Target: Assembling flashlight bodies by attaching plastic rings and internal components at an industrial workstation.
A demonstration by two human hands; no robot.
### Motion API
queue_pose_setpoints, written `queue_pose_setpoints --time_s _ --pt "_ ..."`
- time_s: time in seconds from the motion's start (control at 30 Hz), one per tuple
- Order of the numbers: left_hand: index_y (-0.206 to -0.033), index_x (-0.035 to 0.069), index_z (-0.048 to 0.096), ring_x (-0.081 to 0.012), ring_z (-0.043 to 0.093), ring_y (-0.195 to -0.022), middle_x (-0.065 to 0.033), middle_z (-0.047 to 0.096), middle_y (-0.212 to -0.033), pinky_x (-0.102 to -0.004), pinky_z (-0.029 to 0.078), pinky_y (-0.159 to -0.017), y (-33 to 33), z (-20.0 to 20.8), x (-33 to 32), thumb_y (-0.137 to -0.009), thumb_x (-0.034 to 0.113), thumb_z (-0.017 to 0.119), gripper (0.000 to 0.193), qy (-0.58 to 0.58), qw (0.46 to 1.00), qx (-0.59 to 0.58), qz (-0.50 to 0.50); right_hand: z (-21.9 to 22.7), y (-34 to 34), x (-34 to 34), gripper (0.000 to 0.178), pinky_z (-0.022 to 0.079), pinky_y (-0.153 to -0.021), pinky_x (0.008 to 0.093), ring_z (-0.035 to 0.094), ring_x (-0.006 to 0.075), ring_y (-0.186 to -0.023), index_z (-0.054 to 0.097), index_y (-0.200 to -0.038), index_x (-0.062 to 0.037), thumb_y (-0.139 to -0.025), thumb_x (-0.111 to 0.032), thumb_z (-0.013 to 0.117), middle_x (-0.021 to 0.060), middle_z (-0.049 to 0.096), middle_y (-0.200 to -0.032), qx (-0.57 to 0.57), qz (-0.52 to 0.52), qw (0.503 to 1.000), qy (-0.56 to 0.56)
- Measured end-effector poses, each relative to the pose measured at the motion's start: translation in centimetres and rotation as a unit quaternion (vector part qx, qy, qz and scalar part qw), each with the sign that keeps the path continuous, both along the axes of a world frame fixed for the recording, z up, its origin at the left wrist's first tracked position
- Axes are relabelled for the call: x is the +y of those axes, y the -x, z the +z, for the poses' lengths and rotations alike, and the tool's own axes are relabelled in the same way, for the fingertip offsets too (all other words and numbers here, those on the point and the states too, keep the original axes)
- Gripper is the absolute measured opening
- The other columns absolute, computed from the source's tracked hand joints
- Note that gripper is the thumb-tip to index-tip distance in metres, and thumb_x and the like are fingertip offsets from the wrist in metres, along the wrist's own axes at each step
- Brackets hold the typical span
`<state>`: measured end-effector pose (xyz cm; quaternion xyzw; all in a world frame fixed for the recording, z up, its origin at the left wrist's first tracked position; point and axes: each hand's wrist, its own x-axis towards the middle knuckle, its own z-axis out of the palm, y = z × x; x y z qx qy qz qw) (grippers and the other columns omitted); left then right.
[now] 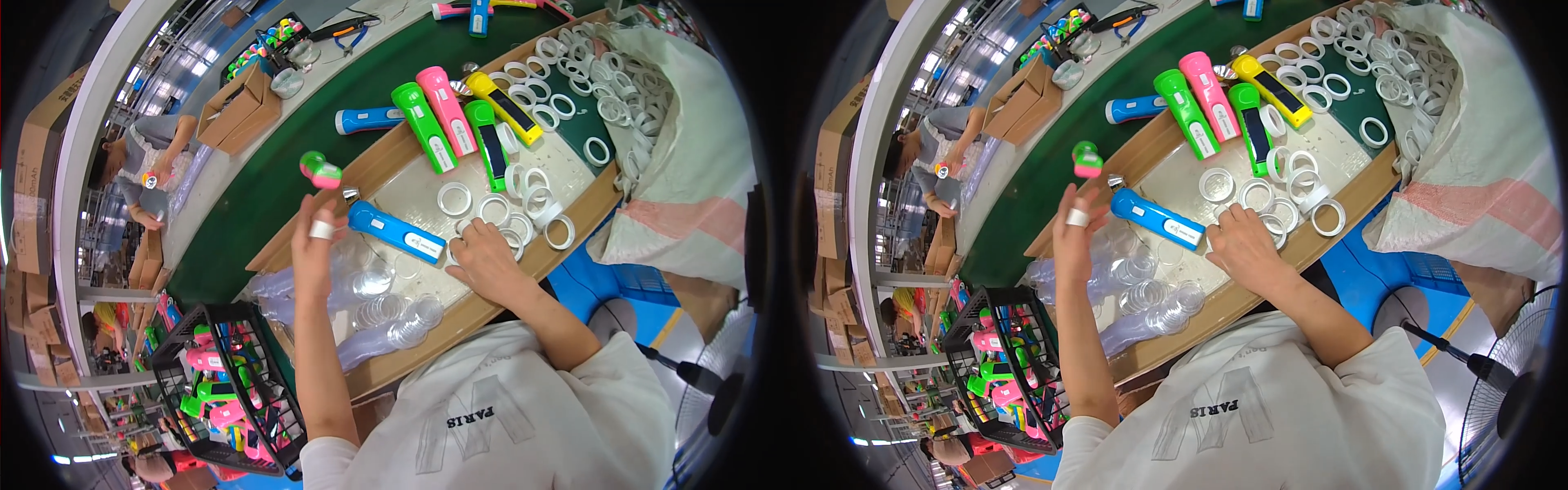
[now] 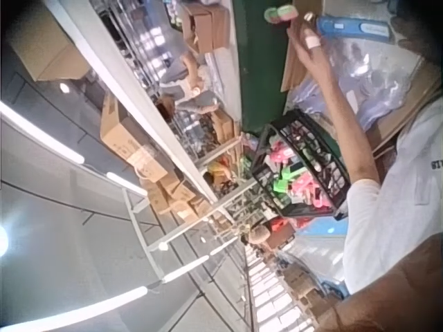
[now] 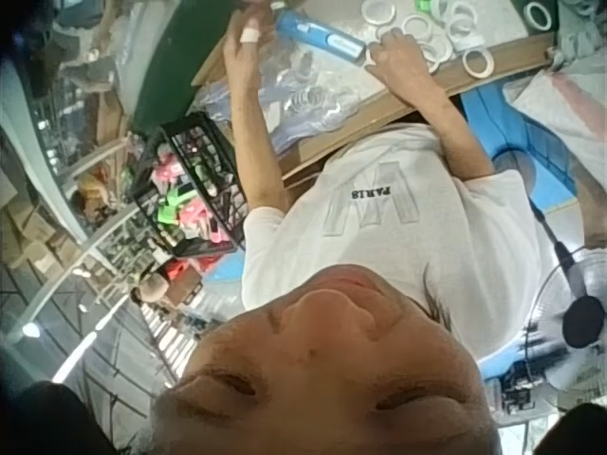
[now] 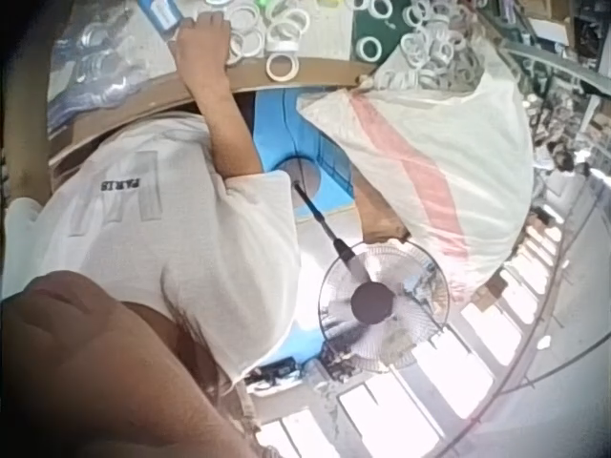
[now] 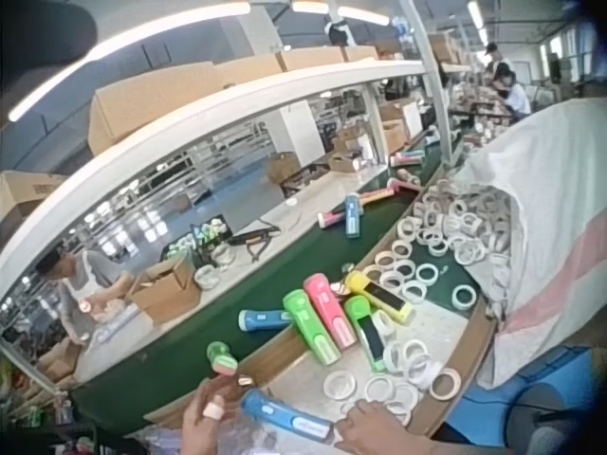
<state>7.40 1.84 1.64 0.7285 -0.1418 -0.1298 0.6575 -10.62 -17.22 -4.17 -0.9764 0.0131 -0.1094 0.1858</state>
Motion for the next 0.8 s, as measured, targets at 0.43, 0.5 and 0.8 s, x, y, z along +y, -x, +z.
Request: queue_pose_setpoints --time_s 0.43,0.5,0.8 --pt "-0.094 0.006 0.068 -0.0284 0.054 -0.091 -0.0104 0.06 -0.09 -0.0396 0.037 -0.082 5.4 -3.8 -0.1 -0.07 0.01 0.073 0.025 -0.355 0.834 -0.372 -0.202 0.4 -0.3 0.6 0.041 0.051 -0.074 0.0367 0.063 0.0294 -0.088 0.061 -0.103 -0.003 -0.07 -0.019 0.081 0.0173 0.06 -0.1 -0.14 -0.096 0.954 -0.247" --pt "-0.087 0.007 0.07 -0.0227 0.057 -0.08 -0.008 0.061 -0.081 -0.0358 0.04 -0.075 5.1 -3.4 0.2 -0.074 0.005 0.07 0.013 -0.273 0.889 -0.338 -0.146 0.5 -0.2 0.5 0.054 0.052 -0.076 0.0348 0.064 0.028 -0.089 0.059 -0.112 -0.0026 -0.068 -0.022 0.083 0.0178 0.061 -0.108 -0.16 -0.063 0.951 -0.256" --pt "-0.099 0.001 0.068 -0.0094 0.058 -0.089 -0.0026 0.062 -0.099 -0.0231 0.046 -0.076 8.1 0.2 -3.3 -0.086 0.002 0.066 0.013 0.001 0.986 0.014 -0.165 2.4 -0.3 1.7 0.073 0.051 -0.083 0.0388 0.058 0.0342 -0.103 0.05 -0.125 0.0023 -0.07 -0.032 0.081 0.0191 0.058 -0.116 -0.311 0.061 0.928 -0.195"
